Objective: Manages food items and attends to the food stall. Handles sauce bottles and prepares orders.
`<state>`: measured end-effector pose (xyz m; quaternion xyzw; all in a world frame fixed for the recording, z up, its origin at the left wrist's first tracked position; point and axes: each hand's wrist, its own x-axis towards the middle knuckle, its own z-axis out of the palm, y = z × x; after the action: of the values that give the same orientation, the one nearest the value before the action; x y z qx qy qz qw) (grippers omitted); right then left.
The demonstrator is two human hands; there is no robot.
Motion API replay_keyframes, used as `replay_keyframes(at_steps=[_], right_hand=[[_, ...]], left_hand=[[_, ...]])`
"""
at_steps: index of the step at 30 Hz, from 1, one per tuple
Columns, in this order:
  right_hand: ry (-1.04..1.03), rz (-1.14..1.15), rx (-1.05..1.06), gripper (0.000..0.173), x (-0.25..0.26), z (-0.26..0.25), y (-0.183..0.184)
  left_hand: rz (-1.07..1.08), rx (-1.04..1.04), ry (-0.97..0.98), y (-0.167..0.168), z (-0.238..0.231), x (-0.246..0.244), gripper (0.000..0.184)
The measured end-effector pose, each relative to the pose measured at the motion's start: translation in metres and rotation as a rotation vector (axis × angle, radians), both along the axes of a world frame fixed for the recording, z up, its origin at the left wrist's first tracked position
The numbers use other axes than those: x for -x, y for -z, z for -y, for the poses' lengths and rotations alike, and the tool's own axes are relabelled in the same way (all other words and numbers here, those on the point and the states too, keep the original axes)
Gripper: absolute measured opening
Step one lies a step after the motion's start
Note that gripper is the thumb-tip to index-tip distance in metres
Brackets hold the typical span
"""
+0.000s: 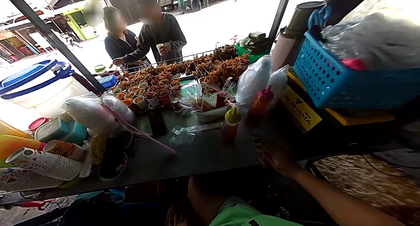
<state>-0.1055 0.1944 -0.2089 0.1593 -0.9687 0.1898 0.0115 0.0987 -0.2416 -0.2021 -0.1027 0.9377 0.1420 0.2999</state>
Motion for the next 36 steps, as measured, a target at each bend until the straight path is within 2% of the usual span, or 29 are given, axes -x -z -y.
replay_keyframes(at_steps=[2,4,5,8,9,11,14,17,20,22,23,26,28,29,32,36], right_hand=[[0.148,0.122,-0.069,0.058,0.019,-0.023,-0.017],[0.273,0.261,-0.118,0.062,0.029,-0.021,-0.046],[0.305,0.259,-0.09,0.065,0.03,-0.01,-0.058],[0.254,0.089,0.184,0.079,0.026,0.048,-0.069],[0.222,0.054,0.303,0.087,0.025,0.072,-0.068],[0.199,0.0,0.517,0.102,0.026,0.118,-0.063],[0.283,0.071,0.623,0.115,0.042,0.156,-0.062],[0.382,0.132,0.441,0.103,0.055,0.161,-0.063],[0.444,0.124,0.311,0.099,0.06,0.154,-0.064],[0.522,0.149,0.289,0.097,0.067,0.144,-0.07],[0.552,0.179,0.276,0.095,0.071,0.137,-0.074],[0.543,0.357,0.142,0.08,0.075,0.115,-0.091],[0.458,0.466,0.014,0.066,0.062,0.108,-0.107],[0.387,0.496,-0.021,0.065,0.052,0.108,-0.112],[0.046,0.381,0.054,0.062,0.016,0.132,-0.102],[-0.28,0.312,0.17,0.032,0.006,0.203,-0.092]], left_hand=[[0.0,0.061,0.064,0.009,0.001,-0.002,0.048],[0.109,0.04,0.107,0.002,-0.004,0.01,0.051],[0.19,0.03,0.137,-0.003,-0.008,0.019,0.052],[0.263,0.067,0.285,0.008,-0.007,0.036,0.054],[0.283,0.069,0.313,0.004,-0.01,0.039,0.054],[0.346,0.051,0.326,-0.025,-0.025,0.043,0.049],[0.351,0.037,0.363,-0.025,-0.027,0.043,0.048],[0.26,0.038,0.31,-0.011,-0.016,0.035,0.05],[0.206,0.049,0.213,-0.001,-0.003,0.032,0.052],[0.148,0.071,0.085,0.001,0.004,0.029,0.054],[0.086,0.081,0.005,0.013,0.011,0.026,0.053],[-0.023,0.035,-0.225,0.038,0.035,0.021,0.056],[-0.051,-0.027,-0.34,0.04,0.042,0.021,0.058],[-0.055,-0.032,-0.358,0.039,0.042,0.022,0.059],[-0.043,0.005,-0.355,0.033,0.032,0.026,0.059],[0.026,0.051,-0.313,0.023,0.024,0.031,0.061]])
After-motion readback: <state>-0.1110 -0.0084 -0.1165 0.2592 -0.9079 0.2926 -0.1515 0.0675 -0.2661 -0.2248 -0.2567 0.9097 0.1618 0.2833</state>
